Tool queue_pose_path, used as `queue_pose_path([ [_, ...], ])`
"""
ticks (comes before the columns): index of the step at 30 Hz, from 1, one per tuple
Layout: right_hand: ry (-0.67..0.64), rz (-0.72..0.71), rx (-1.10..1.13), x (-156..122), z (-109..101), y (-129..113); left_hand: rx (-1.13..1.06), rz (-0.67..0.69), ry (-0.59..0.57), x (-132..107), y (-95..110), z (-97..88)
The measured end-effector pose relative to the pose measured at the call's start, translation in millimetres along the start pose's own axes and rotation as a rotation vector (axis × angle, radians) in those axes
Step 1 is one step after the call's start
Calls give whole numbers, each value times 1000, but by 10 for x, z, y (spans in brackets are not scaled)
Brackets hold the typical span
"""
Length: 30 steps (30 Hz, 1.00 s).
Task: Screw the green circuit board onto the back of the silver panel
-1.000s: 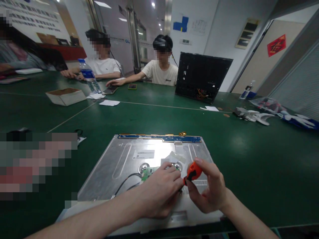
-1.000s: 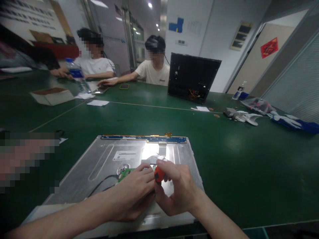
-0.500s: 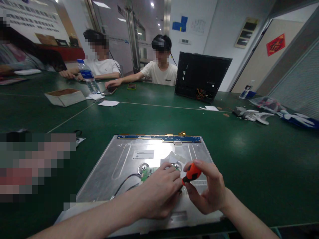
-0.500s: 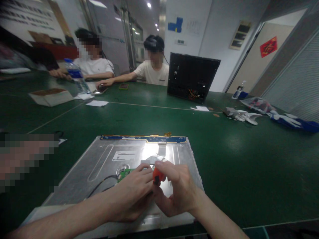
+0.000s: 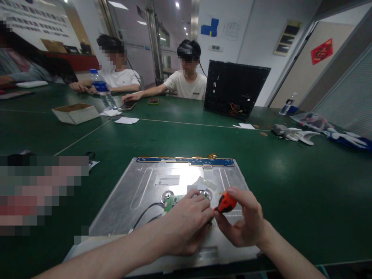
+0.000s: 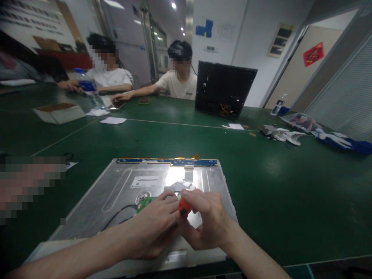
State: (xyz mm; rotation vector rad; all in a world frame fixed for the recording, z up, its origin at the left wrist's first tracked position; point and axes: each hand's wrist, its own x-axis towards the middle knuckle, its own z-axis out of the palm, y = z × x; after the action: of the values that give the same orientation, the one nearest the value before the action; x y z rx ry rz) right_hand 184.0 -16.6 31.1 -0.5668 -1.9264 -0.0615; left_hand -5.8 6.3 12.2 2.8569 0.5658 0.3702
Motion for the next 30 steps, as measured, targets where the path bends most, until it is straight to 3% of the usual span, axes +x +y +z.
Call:
queue_pose_path([
  [30, -30, -14, 42, 27, -26, -5, -19, 6, 4, 6, -11, 6],
])
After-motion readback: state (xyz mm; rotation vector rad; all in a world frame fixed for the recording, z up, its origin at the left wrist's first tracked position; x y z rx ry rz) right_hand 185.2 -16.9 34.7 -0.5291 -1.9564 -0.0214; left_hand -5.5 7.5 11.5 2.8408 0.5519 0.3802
